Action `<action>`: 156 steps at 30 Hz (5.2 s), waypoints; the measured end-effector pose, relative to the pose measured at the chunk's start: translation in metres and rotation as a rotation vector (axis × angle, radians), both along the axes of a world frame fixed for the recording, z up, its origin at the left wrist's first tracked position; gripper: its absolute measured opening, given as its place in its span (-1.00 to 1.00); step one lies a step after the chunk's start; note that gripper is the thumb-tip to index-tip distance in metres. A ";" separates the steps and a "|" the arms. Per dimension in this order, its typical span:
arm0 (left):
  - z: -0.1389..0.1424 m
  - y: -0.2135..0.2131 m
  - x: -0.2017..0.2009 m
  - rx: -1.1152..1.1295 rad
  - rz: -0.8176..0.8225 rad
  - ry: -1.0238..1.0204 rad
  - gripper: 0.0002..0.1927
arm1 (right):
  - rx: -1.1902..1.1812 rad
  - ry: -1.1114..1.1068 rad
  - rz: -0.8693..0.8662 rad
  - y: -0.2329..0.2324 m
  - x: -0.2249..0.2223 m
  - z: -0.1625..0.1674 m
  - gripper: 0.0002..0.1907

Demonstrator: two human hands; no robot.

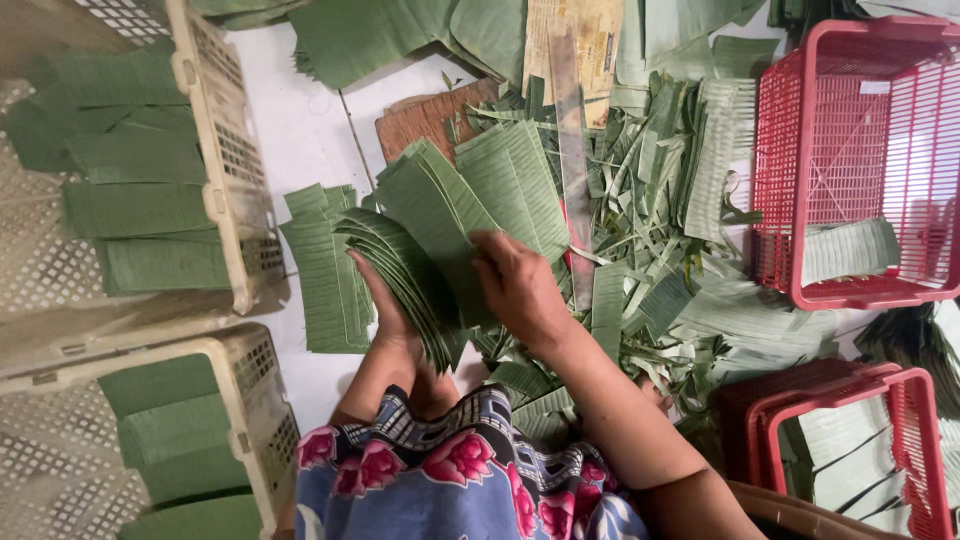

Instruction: The person sits on the floor trimming banana leaves. They gather stacks of cut leaf pieces, align them on a wooden board, hold them steady and slice off ragged edges with a long knife, then place the trimmed pieces into red plastic baskets and set rejects aside.

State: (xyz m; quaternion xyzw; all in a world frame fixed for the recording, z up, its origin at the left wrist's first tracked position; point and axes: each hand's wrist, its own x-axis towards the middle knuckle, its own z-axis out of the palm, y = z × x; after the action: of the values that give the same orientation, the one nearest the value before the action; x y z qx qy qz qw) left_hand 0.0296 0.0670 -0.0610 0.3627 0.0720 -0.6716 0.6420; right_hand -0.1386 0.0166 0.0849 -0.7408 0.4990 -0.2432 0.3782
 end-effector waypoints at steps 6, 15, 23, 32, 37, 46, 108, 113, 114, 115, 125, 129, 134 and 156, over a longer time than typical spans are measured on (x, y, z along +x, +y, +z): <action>0.003 0.001 -0.003 -0.119 -0.006 -0.001 0.00 | -0.103 0.151 0.049 0.011 0.016 0.013 -0.46; -0.008 0.004 -0.004 -0.140 0.004 0.135 -0.03 | -0.179 0.204 0.044 0.012 0.007 0.006 -0.86; -0.013 0.008 -0.007 -0.284 -0.011 0.186 -0.10 | -0.385 0.210 -0.028 0.015 0.013 0.008 -0.77; -0.003 0.005 -0.010 -0.121 -0.045 0.103 -0.02 | -0.439 0.291 -0.037 0.009 0.026 0.003 -0.87; 0.004 0.001 0.006 -0.118 0.034 -0.015 -0.03 | -0.182 0.134 0.240 -0.015 -0.040 0.053 -0.89; 0.008 -0.005 0.000 -0.125 0.051 0.062 -0.06 | -0.164 0.146 0.356 -0.001 -0.012 0.045 -0.72; -0.003 0.006 -0.009 -0.251 -0.055 -0.070 -0.35 | -0.038 0.219 0.047 0.023 0.023 -0.029 -0.54; -0.005 -0.007 0.014 0.003 -0.003 -0.165 -0.26 | -0.249 0.134 -0.127 -0.007 -0.011 -0.070 -0.50; -0.007 -0.010 0.021 -0.013 0.007 -0.183 -0.26 | -0.261 0.197 -0.201 -0.022 -0.020 -0.081 -0.43; -0.009 -0.014 0.028 -0.032 0.017 -0.201 -0.25 | -0.273 0.260 -0.276 -0.036 -0.027 -0.093 -0.35; -0.023 -0.044 0.054 0.087 0.079 -0.202 -0.35 | 0.039 0.599 -0.448 -0.070 -0.019 -0.134 0.29; -0.022 -0.036 0.047 0.078 0.037 -0.236 -0.33 | 0.108 0.567 -0.452 -0.076 -0.019 -0.122 0.17; -0.022 -0.021 0.035 0.042 0.033 -0.234 -0.35 | -0.004 0.521 -0.443 -0.077 -0.018 -0.124 0.12; -0.016 0.002 0.056 0.011 -0.088 -0.222 -0.37 | -0.040 0.590 -0.157 -0.084 0.001 -0.092 -0.40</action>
State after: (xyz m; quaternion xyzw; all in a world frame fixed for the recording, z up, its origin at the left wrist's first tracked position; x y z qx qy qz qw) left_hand 0.0856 0.0688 -0.0774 0.4410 -0.0119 -0.6545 0.6140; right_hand -0.1371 -0.0670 -0.0068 -0.7460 0.6380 -0.0558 0.1824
